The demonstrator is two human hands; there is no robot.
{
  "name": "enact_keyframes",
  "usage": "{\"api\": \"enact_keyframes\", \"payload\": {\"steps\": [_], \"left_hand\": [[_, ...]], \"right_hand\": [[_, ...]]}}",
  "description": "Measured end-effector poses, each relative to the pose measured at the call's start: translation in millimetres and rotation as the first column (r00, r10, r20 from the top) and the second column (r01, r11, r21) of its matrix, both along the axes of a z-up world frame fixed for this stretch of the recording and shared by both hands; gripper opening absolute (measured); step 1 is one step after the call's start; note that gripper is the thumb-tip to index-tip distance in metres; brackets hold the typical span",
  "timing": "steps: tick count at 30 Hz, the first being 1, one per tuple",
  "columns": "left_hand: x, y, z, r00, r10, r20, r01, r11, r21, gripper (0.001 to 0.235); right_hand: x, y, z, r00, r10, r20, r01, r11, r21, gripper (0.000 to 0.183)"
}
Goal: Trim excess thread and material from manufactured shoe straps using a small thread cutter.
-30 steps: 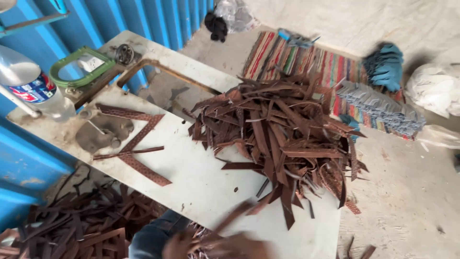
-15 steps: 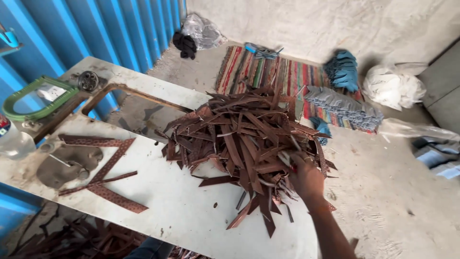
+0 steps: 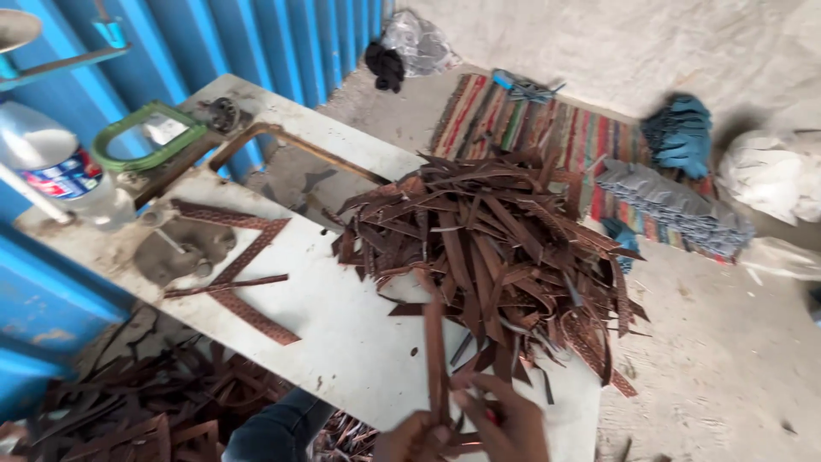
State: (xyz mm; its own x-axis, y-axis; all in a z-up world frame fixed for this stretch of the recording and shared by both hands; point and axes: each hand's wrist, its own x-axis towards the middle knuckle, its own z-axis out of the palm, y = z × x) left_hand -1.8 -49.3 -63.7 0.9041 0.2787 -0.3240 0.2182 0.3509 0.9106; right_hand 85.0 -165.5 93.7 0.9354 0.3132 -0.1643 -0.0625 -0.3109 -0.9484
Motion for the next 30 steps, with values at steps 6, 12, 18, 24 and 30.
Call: {"api": "enact_keyframes", "payload": {"steps": [6, 12, 18, 24, 30], "left_hand": [[5, 87, 77, 0.853, -0.215, -0.476, 0.478, 0.69, 0.544, 0.027], [5, 68, 67, 0.943, 0.102, 0.318, -0.31, -0.085, 0.947, 0.045], [-10, 41, 0, 0.973, 0.043, 0.227, -0.231, 0.167, 0.959, 0.026], [-11, 42, -5, 0.97, 0.01, 0.242, -0.24, 0.161, 0.957, 0.025], [-8, 40, 25, 0.977, 0.009, 0.211, -0.207, 0.25, 0.946, 0.036]], "right_hand": [[0, -10, -9, 0.996, 0.076, -0.036, -0.084, 0.874, -0.479, 0.054], [5, -18, -122, 0.946, 0.292, 0.139, -0.156, 0.788, -0.596, 0.059], [-2, 40, -34, 0.984, 0.163, 0.065, -0.073, 0.718, -0.692, 0.054], [6, 52, -58, 0.992, 0.129, -0.015, -0.097, 0.665, -0.74, 0.034], [-21, 32, -97, 0.866, 0.279, 0.414, -0.206, 0.955, -0.213, 0.027]]}}
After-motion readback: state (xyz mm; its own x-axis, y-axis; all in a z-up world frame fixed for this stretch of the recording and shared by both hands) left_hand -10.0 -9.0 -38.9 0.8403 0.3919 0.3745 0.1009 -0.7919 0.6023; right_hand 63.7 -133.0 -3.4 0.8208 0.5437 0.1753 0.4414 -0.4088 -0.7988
